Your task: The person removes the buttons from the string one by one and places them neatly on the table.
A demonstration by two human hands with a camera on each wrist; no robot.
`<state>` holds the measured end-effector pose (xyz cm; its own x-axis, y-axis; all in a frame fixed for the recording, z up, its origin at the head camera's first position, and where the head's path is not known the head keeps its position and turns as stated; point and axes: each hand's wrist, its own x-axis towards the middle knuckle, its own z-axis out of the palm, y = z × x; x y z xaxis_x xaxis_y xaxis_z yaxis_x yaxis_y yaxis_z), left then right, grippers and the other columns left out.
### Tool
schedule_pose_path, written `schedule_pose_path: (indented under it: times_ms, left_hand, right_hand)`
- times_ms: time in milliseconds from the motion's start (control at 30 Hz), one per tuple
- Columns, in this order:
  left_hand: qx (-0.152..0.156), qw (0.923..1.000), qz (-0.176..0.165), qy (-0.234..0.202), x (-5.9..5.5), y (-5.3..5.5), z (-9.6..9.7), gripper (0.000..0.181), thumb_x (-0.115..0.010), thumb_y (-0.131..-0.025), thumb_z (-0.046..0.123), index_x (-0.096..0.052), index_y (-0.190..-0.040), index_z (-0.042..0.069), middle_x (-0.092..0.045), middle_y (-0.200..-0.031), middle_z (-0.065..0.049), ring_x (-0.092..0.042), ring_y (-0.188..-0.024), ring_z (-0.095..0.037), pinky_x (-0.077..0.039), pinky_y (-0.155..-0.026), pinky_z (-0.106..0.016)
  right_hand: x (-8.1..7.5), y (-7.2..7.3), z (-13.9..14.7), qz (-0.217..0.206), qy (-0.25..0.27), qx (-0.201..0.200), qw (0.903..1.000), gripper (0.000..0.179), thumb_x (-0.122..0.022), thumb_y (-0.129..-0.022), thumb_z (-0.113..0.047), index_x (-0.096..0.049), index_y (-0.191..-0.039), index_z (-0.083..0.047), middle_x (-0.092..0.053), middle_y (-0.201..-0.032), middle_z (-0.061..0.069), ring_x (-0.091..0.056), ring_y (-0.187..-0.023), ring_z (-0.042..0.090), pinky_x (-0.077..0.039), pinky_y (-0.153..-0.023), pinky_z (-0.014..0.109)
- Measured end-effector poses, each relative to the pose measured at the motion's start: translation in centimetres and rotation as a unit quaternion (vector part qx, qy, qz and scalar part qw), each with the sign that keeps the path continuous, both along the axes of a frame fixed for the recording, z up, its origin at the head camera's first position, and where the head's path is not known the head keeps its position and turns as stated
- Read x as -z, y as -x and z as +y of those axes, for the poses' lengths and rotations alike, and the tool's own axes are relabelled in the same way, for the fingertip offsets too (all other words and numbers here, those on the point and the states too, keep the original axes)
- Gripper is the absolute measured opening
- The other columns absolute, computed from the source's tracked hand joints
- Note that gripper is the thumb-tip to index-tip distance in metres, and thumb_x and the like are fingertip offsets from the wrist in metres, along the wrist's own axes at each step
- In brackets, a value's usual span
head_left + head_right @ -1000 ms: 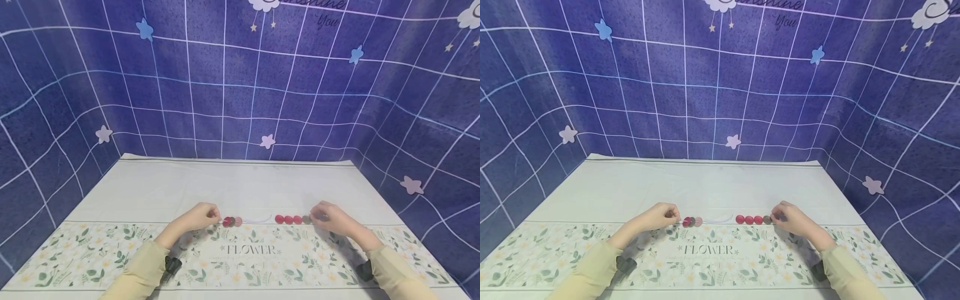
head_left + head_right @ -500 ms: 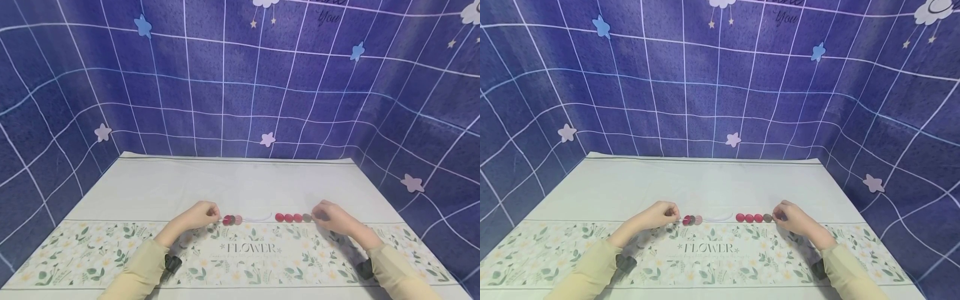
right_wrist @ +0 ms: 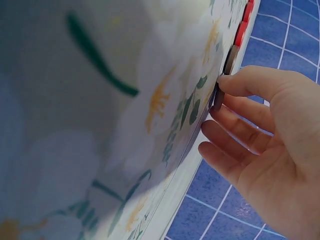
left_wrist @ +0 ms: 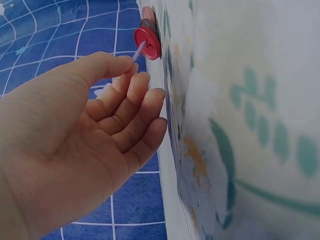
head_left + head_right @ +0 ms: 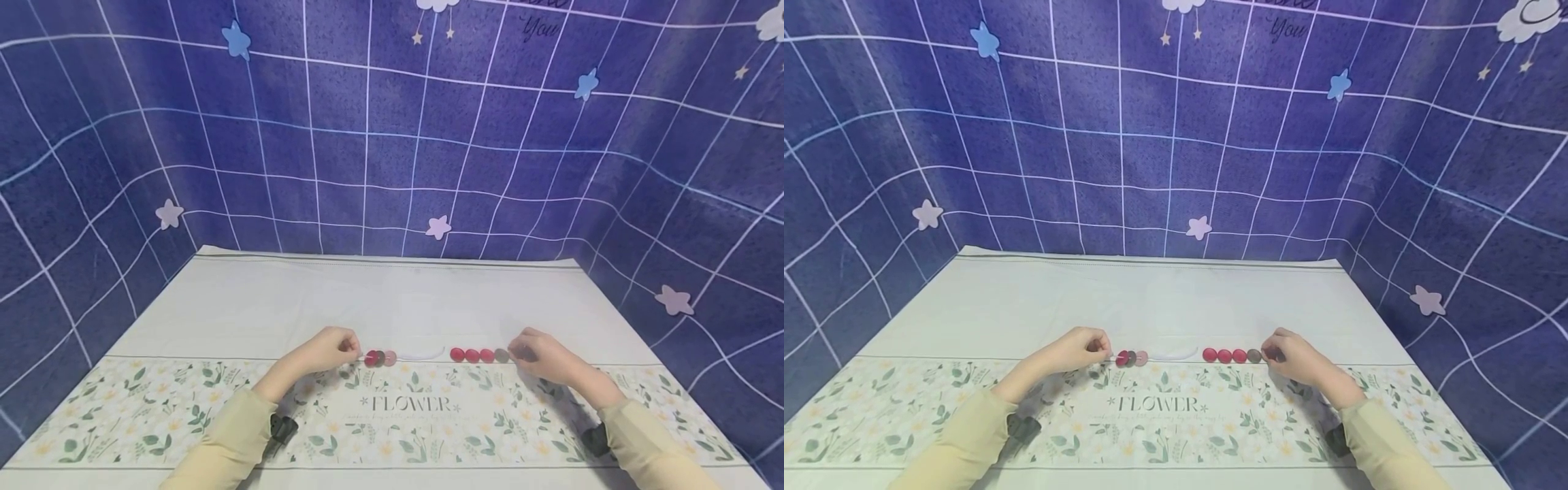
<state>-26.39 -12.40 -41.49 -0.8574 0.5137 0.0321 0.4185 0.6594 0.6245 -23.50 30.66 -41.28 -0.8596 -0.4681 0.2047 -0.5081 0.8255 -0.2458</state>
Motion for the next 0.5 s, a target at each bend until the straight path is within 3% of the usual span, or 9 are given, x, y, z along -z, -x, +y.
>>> schedule_pose_path:
  times_ms: [500]
  left_hand:
    - [-0.001,1.0,0.0,-0.004,0.19,0.09,-0.02,0.007,-0.061,-0.083,0.015,-0.062,-0.083,0.008,-0.06,-0.075,0.005,-0.054,-0.072,-0.01,-0.047,-0.074,-0.029]
  right_hand:
    - [0.11,0.03,-0.18,0.002,-0.001,-0.02,0.9998,0.022,-0.069,-0.077,-0.005,-0.067,-0.099,-0.006,-0.062,-0.093,0.002,-0.062,-0.088,0.022,-0.052,-0.082,0.038]
